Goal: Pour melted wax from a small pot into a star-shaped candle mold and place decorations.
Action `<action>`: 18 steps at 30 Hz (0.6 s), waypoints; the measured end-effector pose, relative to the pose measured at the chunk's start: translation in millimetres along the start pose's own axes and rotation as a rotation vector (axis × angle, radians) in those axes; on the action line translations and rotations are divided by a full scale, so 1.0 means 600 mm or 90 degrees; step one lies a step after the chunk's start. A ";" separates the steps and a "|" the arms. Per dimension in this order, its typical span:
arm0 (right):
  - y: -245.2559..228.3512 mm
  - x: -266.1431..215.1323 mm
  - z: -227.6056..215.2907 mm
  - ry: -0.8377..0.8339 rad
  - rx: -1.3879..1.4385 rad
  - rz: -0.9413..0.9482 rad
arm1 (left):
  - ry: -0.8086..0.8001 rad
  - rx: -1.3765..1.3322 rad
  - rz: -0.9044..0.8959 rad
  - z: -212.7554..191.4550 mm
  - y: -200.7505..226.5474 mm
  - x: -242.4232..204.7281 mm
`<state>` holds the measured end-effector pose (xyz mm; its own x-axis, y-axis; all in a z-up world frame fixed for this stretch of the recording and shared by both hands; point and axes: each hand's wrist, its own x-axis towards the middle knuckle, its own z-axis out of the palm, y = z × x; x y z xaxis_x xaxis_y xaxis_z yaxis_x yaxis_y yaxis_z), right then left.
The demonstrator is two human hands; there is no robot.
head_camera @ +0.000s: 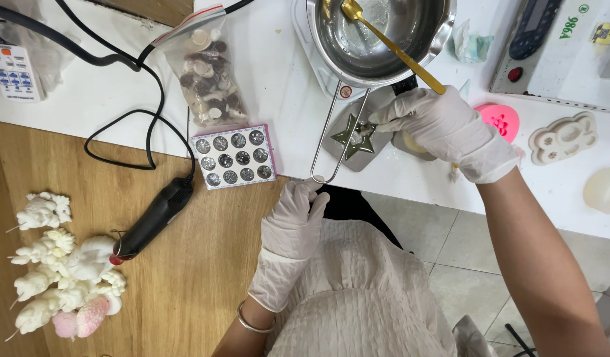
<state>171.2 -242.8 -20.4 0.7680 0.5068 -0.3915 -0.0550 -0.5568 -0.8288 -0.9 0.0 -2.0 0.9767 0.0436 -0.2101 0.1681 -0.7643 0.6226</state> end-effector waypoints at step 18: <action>-0.014 0.021 0.007 -0.108 -0.295 -0.207 | -0.011 -0.022 0.006 -0.006 0.004 -0.004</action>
<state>178.5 -229.0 -20.4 0.5840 0.7763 -0.2373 0.4793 -0.5657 -0.6710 -2.1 0.4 2.9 0.9760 0.0245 -0.2166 0.1631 -0.7414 0.6510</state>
